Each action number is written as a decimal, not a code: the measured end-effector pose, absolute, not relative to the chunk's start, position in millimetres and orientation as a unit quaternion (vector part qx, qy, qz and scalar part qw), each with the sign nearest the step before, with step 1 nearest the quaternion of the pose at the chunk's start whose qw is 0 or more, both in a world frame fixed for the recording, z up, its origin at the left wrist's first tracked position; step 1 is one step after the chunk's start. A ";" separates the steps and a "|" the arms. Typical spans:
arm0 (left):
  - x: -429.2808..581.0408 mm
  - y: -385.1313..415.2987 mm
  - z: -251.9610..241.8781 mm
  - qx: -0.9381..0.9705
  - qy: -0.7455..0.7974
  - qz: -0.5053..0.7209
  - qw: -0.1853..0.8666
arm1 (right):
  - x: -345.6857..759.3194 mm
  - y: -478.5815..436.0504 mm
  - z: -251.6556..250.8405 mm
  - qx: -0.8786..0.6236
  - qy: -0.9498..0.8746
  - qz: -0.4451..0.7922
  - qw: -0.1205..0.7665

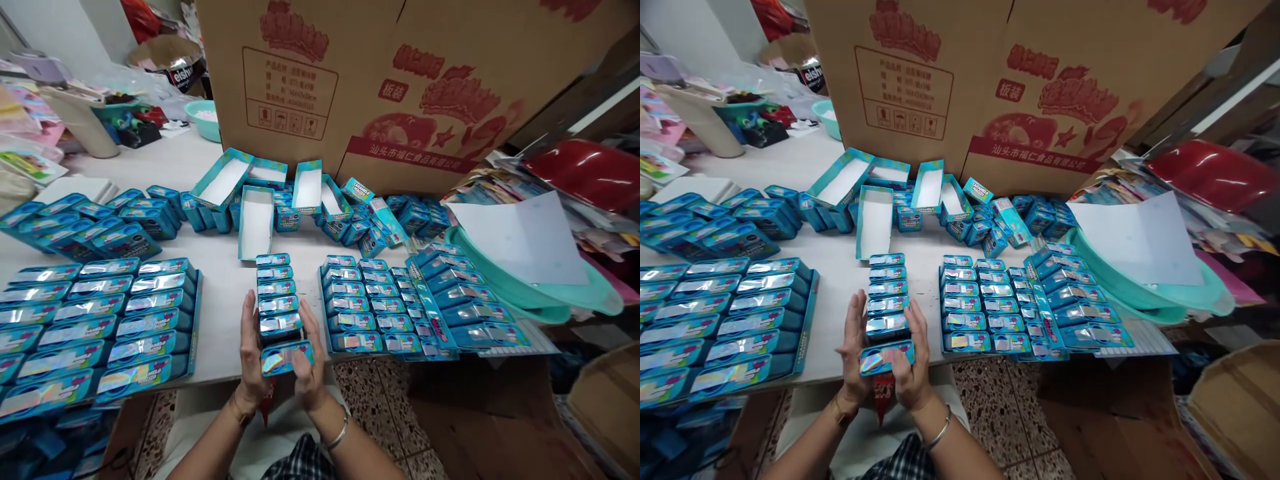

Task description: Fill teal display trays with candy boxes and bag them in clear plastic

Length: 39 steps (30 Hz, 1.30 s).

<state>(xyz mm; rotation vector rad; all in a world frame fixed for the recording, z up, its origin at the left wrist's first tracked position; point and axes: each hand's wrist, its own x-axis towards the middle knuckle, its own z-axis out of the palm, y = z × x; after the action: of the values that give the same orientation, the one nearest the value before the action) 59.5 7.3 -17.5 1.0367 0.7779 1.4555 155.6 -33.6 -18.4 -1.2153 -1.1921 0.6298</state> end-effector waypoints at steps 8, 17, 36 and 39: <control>50.2 10.8 -21.6 0.322 0.333 0.573 0.676 | 141.7 -30.5 -12.0 -0.537 -0.513 0.308 0.595; 37.7 12.9 -40.8 0.452 0.370 0.525 0.619 | 164.1 -37.5 -24.2 -0.564 -0.421 0.456 0.545; 32.0 -20.7 -54.7 0.394 0.428 0.541 0.607 | 167.2 38.2 -15.2 -0.515 -0.335 0.545 0.570; 28.2 -43.8 -49.1 0.440 0.444 0.599 0.500 | 137.9 37.4 -15.2 -0.514 -0.298 0.560 0.578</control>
<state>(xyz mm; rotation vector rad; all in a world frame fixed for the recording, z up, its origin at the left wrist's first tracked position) 28.2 -43.8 -49.1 1.0637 1.0743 1.4488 137.9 37.4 -15.2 -1.2031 -0.6963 1.3100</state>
